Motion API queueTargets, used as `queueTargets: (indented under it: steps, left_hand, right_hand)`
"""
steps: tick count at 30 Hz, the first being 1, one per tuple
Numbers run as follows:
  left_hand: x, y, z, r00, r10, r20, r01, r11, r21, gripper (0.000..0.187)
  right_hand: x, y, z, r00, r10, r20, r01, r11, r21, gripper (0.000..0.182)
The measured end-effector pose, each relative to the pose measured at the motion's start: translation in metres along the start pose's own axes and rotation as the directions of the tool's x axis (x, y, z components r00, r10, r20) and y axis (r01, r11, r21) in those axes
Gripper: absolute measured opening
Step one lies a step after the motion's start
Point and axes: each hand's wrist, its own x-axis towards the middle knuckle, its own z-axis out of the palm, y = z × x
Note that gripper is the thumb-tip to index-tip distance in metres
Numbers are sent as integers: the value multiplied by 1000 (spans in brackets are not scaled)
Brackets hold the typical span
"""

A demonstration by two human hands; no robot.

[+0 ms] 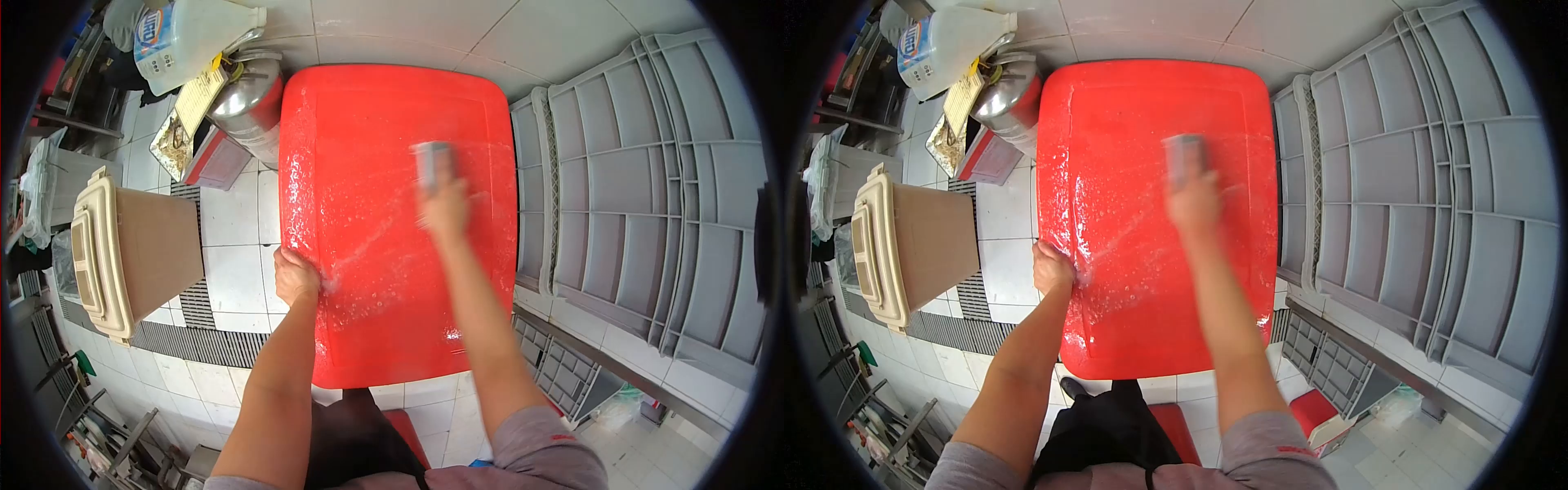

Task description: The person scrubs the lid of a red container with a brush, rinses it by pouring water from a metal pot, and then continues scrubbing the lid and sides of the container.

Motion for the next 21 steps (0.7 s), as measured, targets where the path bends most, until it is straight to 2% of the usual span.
queueTargets:
  steps: [1, 3, 4, 6, 8, 9, 10, 11, 12, 13, 14, 15, 18, 19, 21]
  left_hand:
    - [-1, -2, -1, 1000, -6, 7, 6, 1000, 4, 40]
    - [2, -1, -1, 999, -10, 44, 10, 1000, 1, 40]
    - [1, -1, 0, 999, -6, 51, 6, 1000, 3, 40]
    - [3, -3, 1, 999, 20, 32, -18, 999, -38, 40]
    - [3, -6, 2, 999, 29, 20, -28, 999, -28, 39]
    - [3, -5, 1, 998, 59, 8, -59, 998, -31, 39]
    - [5, -5, 3, 999, 38, 33, -38, 999, -17, 39]
    - [5, -2, 3, 999, 41, 35, -40, 999, -33, 39]
    - [3, -2, 2, 998, 55, 5, -55, 996, -74, 41]
    - [3, -4, 1, 997, 68, -28, -70, 992, -105, 43]
    - [3, -2, -2, 998, 59, 24, -57, 996, -72, 41]
    - [4, -2, -3, 998, 59, 30, -57, 996, -65, 41]
    - [5, -5, 0, 996, 89, 19, -88, 994, -69, 40]
    - [6, -4, 0, 995, 95, 20, -93, 993, -78, 40]
    - [4, -2, -2, 997, 68, 27, -66, 994, -85, 40]
  right_hand:
    - [-28, -23, 20, 992, -93, 81, 94, 996, -11, 71]
    - [-76, -47, 22, 889, -389, 242, 389, 920, 46, 71]
    - [-70, -39, 11, 892, -381, 244, 383, 923, 42, 71]
    - [-33, -4, -17, 952, -205, 229, 204, 979, 29, 73]
    - [13, 38, -26, 990, 114, 80, -116, 993, 24, 80]
    - [11, 27, -58, 947, 248, 204, -294, 926, 238, 82]
    - [-1, 27, -57, 949, 247, 195, -290, 927, 238, 82]
    - [-24, 30, -51, 974, 55, 221, -69, 996, 55, 82]
    - [-48, 34, -42, 950, -125, 286, 166, 979, -121, 82]
    - [-60, 36, -35, 881, -277, 384, 393, 880, -267, 82]
    - [-52, 40, -34, 881, -268, 391, 414, 835, -361, 83]
    - [-37, 47, -34, 880, -262, 397, 411, 838, -359, 83]
    - [13, 62, -48, 985, -58, 161, 107, 942, -317, 89]
    - [-3, 61, -43, 987, -58, 151, 105, 941, -322, 89]
    - [-58, 39, -39, 867, -242, 435, 421, 823, -381, 75]
